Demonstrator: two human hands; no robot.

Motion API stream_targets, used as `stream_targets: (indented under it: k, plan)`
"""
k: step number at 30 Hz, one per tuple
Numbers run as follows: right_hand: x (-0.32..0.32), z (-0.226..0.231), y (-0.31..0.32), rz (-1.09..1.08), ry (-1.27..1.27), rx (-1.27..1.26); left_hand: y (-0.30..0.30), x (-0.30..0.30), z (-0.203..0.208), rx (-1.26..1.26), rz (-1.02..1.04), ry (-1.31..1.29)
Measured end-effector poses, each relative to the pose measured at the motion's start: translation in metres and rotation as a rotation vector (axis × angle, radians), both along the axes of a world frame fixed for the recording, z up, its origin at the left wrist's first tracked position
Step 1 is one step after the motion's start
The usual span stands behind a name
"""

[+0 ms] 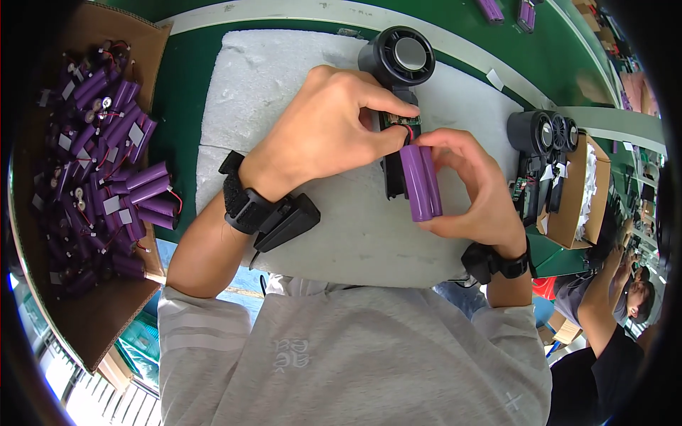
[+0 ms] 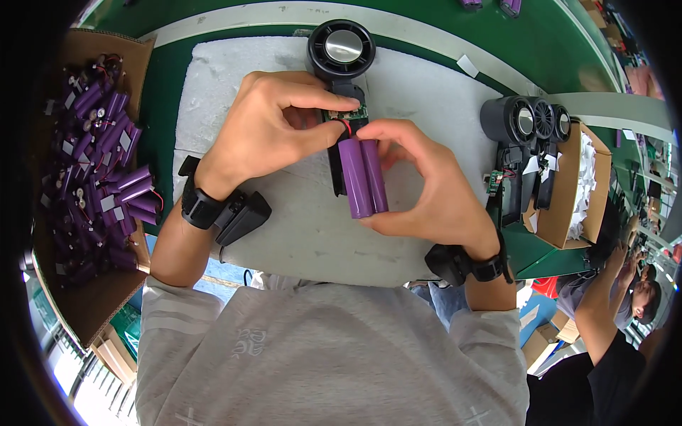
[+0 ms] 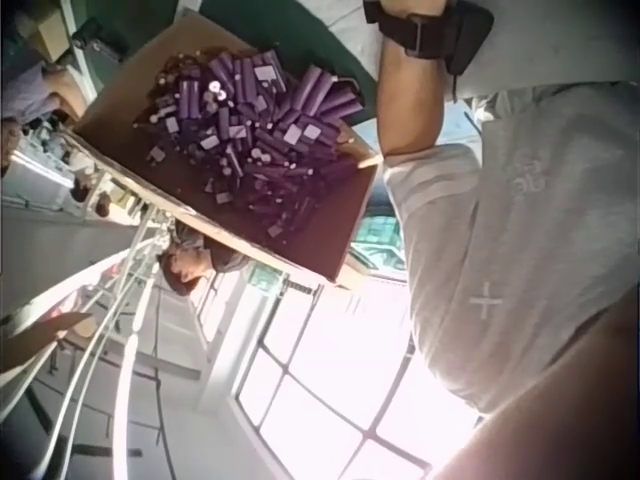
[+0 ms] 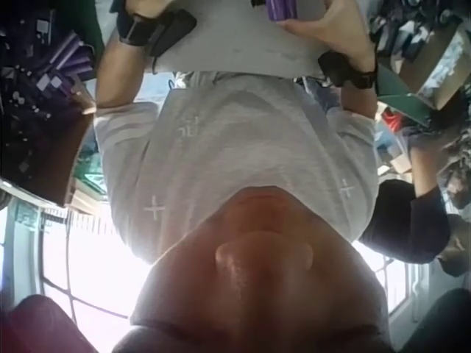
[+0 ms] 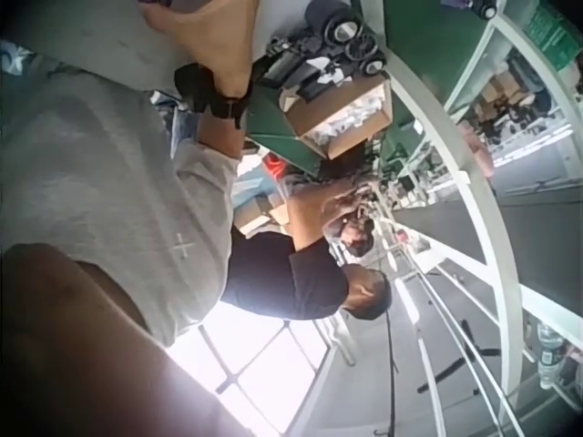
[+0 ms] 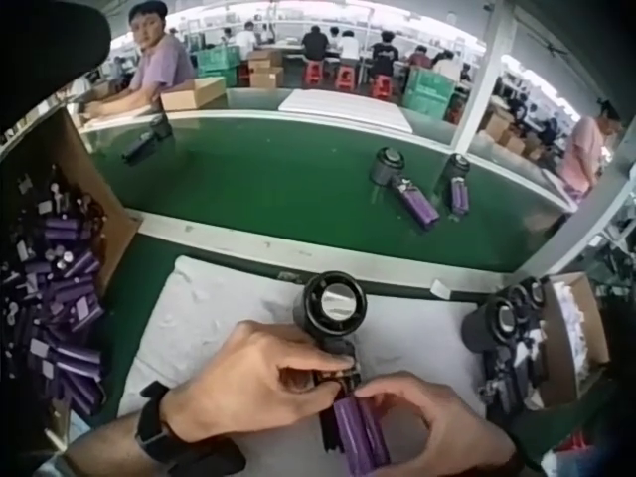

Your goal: The person connects a battery pack to a circuit board inside a handheld fan housing and fits the batteries into the casing. After checking the connection, they set the assembled fan on the workbench and repeat the process with another unit.

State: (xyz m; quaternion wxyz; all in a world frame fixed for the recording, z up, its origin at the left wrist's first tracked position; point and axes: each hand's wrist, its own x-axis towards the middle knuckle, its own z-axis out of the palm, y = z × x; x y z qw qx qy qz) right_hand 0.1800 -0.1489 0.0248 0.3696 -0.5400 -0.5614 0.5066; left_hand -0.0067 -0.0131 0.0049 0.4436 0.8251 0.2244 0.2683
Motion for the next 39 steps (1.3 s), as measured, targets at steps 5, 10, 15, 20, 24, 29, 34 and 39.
stream_targets:
  k: [5,10,15,20,24,29,34,39]
  plan:
    - [-0.011,-0.005,0.003,0.005,-0.351,0.207,0.003,-0.001,0.006,-0.054,-0.018,0.077]
    - [-0.015,-0.008,0.002,0.009,-0.469,0.327,0.006,-0.002,0.005,-0.03,-0.062,0.096]
    - [-0.017,-0.006,-0.002,0.007,-0.537,0.365,0.008,-0.003,0.005,-0.067,-0.088,0.09]
    - [-0.016,-0.007,-0.006,-0.011,-0.52,0.391,0.009,-0.005,0.004,-0.032,-0.103,0.104]
    - [-0.016,-0.008,-0.006,-0.004,-0.559,0.449,0.01,-0.005,0.005,-0.021,-0.133,0.108]
    - [-0.019,-0.006,-0.006,-0.017,-0.559,0.426,0.012,-0.006,0.005,0.0,-0.159,0.096]
    - [-0.023,-0.004,-0.008,-0.032,-0.558,0.382,0.012,-0.007,0.004,0.007,-0.168,0.1]
    - [-0.024,-0.003,-0.007,-0.02,-0.606,0.386,0.013,-0.006,-0.001,0.039,-0.173,0.04]
